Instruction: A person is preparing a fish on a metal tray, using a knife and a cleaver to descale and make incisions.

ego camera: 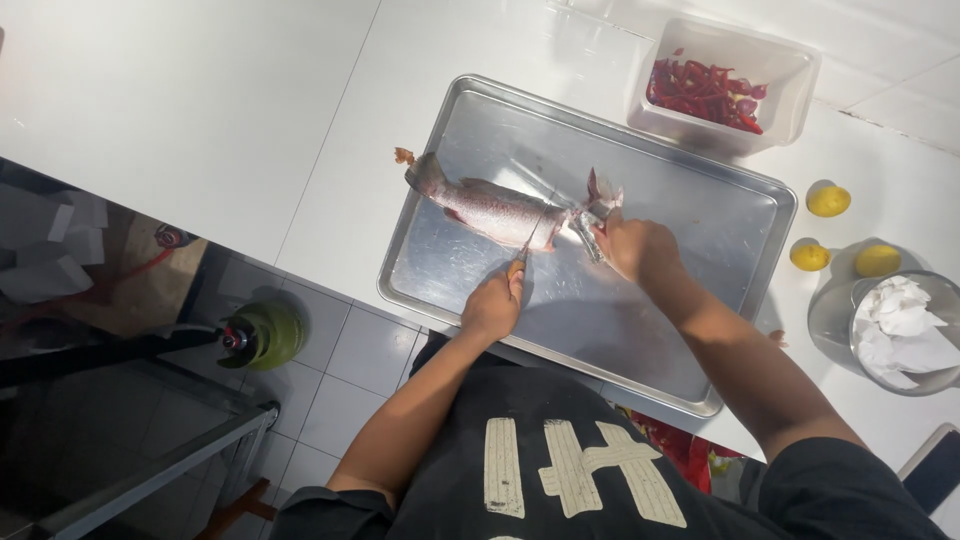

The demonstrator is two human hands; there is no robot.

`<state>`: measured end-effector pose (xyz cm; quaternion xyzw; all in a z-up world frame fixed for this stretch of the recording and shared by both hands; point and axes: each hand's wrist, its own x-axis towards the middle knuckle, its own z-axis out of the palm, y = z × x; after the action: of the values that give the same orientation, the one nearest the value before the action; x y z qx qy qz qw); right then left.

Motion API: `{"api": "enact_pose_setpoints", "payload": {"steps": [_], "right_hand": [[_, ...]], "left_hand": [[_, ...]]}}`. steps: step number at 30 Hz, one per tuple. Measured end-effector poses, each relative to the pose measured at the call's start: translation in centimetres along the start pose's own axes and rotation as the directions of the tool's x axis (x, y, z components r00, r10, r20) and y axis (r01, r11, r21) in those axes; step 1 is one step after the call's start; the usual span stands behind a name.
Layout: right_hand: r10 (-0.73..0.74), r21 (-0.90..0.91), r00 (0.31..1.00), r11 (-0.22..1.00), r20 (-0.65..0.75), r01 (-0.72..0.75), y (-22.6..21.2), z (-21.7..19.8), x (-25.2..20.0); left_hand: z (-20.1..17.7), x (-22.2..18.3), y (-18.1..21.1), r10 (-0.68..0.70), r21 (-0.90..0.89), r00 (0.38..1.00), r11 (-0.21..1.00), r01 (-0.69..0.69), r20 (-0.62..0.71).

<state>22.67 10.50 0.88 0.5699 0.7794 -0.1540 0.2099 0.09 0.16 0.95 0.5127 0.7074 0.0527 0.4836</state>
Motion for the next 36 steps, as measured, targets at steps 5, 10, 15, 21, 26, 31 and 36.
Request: {"api": "enact_pose_setpoints", "payload": {"steps": [5,10,15,21,26,31,36], "right_hand": [[0.029,0.108,0.993,0.994,-0.114,-0.016,0.4,0.3,0.2],[-0.017,0.133,0.986,0.990,-0.165,0.039,-0.3,-0.1,-0.3],[-0.046,0.131,0.924,0.986,-0.379,0.103,0.7,1.8,-1.1],[0.354,0.301,0.600,0.934,-0.717,-0.191,4.5,9.7,-7.9],[0.584,0.471,0.583,0.808,-0.564,-0.354,4.6,16.4,-12.6],[0.708,0.520,0.538,0.704,-0.458,-0.483,0.7,16.0,-12.7],[0.523,0.646,0.631,0.762,-0.573,-0.044,-11.6,10.3,-8.7]], "left_hand": [[0.1,-0.2,0.0,-0.011,0.012,1.000,1.000,0.011,-0.002],[-0.2,-0.4,0.5,-0.005,0.007,1.000,1.000,0.005,-0.018],[-0.3,-0.9,0.6,-0.023,0.017,1.000,1.000,0.023,-0.002],[0.5,-0.1,-1.1,0.051,-0.023,0.999,0.998,-0.050,0.015],[-0.2,-0.5,-1.7,0.103,-0.039,0.993,0.994,-0.101,0.060],[-0.6,0.2,-2.5,0.142,-0.006,0.986,0.990,-0.142,0.088],[-1.2,1.6,-3.7,0.402,0.035,0.909,0.913,-0.407,0.109]]}}
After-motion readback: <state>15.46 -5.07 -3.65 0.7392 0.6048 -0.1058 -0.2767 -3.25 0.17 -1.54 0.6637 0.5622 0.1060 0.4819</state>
